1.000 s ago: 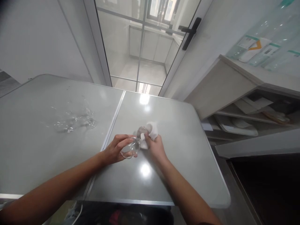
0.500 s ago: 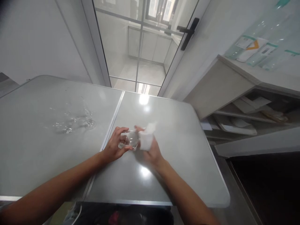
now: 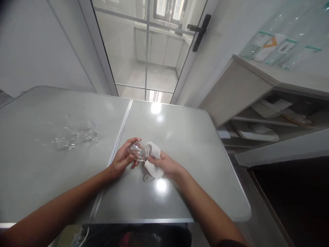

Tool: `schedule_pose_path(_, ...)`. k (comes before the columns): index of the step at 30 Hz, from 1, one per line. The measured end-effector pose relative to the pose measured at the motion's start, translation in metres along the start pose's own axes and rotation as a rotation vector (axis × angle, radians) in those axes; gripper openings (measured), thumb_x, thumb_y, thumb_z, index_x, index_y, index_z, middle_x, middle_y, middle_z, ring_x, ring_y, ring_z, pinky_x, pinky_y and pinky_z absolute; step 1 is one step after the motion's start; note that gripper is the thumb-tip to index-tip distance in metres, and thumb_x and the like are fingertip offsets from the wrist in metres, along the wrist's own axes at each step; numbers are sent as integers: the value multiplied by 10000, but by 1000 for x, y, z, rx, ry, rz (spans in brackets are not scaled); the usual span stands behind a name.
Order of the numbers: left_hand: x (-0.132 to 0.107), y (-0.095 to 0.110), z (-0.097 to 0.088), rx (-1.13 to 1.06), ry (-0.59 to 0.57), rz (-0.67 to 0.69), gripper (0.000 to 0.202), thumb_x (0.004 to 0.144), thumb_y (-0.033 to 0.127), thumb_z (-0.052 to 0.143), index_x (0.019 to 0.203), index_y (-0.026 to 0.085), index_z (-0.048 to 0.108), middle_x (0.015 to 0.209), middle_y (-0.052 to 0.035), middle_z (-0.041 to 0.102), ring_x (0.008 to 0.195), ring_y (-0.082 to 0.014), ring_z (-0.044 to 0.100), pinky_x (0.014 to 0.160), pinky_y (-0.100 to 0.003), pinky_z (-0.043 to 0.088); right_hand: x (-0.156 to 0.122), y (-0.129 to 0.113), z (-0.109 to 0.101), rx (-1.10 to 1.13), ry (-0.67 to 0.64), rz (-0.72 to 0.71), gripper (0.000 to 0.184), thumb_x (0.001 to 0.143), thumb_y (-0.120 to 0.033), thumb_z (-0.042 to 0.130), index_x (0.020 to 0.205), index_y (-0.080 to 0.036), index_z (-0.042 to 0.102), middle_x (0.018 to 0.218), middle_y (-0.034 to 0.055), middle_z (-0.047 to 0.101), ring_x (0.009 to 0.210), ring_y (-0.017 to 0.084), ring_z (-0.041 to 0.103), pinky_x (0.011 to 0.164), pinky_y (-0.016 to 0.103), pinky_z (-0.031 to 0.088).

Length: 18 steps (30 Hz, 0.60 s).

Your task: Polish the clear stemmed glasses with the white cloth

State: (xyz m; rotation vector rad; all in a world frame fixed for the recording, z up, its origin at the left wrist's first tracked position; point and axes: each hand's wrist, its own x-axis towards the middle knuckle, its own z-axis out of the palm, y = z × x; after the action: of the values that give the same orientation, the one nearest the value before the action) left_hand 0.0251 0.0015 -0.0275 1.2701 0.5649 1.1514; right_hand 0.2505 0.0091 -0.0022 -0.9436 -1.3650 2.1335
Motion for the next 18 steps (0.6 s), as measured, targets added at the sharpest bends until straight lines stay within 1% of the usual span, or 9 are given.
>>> schedule_pose_path(2, 0, 0, -1, 13, 22, 0, 595, 938, 539, 656, 1432, 274, 457, 1184, -87, 495, 639, -80, 622, 484, -193, 504, 0, -2, -1, -134, 28, -57, 369, 951, -540, 616, 1076, -193, 627, 849, 36, 659, 712, 178, 621, 634, 292, 507)
schedule_pose_path(4, 1, 0, -1, 41, 82, 2, 567, 940, 514, 664, 1419, 279, 472, 1181, -80, 486, 661, -84, 620, 491, -199, 520, 2, -4, 0, -420, 94, -190, 249, 972, -415, 589, 1057, -189, 652, 922, 54, 678, 799, 187, 622, 729, 309, 509)
schedule_pose_path(6, 2, -1, -2, 76, 165, 3, 520, 953, 466, 662, 1407, 294, 473, 1198, -75, 474, 683, -85, 620, 510, -210, 549, 5, -4, 3, -708, 205, -347, 150, 923, -304, 599, 969, -182, 673, 927, 65, 679, 832, 199, 602, 793, 335, 493)
schedule_pose_path(8, 3, -2, -1, 111, 214, 11, 499, 967, 431, 651, 1410, 306, 459, 1219, -75, 464, 704, -87, 624, 541, -231, 581, 9, -1, 6, -842, 325, -443, 97, 853, -263, 626, 863, -179, 673, 869, 68, 671, 803, 208, 585, 798, 355, 483)
schedule_pose_path(10, 2, -4, 0, 144, 213, 41, 506, 973, 435, 638, 1423, 308, 443, 1229, -78, 453, 717, -90, 623, 554, -246, 597, 12, 3, 8, -732, 447, -452, 121, 848, -292, 641, 864, -181, 685, 842, 67, 681, 784, 213, 598, 777, 352, 491)
schedule_pose_path(14, 0, -6, -2, 288, 245, 187, 557, 947, 411, 681, 1434, 328, 423, 1249, -80, 416, 830, -122, 621, 568, -245, 614, 16, 4, 9, -19, 802, -327, 398, 952, -516, 604, 1209, -220, 671, 1062, 74, 744, 894, 225, 682, 766, 327, 542)
schedule_pose_path(15, 0, -7, -3, 355, 259, 231, 571, 938, 380, 699, 1434, 331, 422, 1252, -77, 412, 855, -126, 623, 601, -256, 626, 17, 3, 9, 136, 827, -284, 464, 947, -578, 601, 1243, -225, 663, 1108, 80, 747, 924, 231, 693, 771, 329, 555)
schedule_pose_path(16, -1, -8, -5, 425, 258, 276, 586, 931, 350, 712, 1439, 329, 420, 1250, -74, 411, 865, -124, 628, 641, -274, 639, 17, 1, 10, 249, 793, -243, 517, 932, -628, 606, 1241, -220, 672, 1126, 91, 750, 943, 240, 701, 772, 334, 565)
schedule_pose_path(18, -2, -10, -7, 547, 204, 375, 627, 921, 323, 729, 1462, 309, 412, 1242, -78, 425, 848, -118, 637, 694, -301, 648, 18, 0, 14, 356, 642, -177, 563, 884, -675, 648, 1159, -188, 717, 1073, 117, 766, 926, 262, 714, 748, 347, 579)
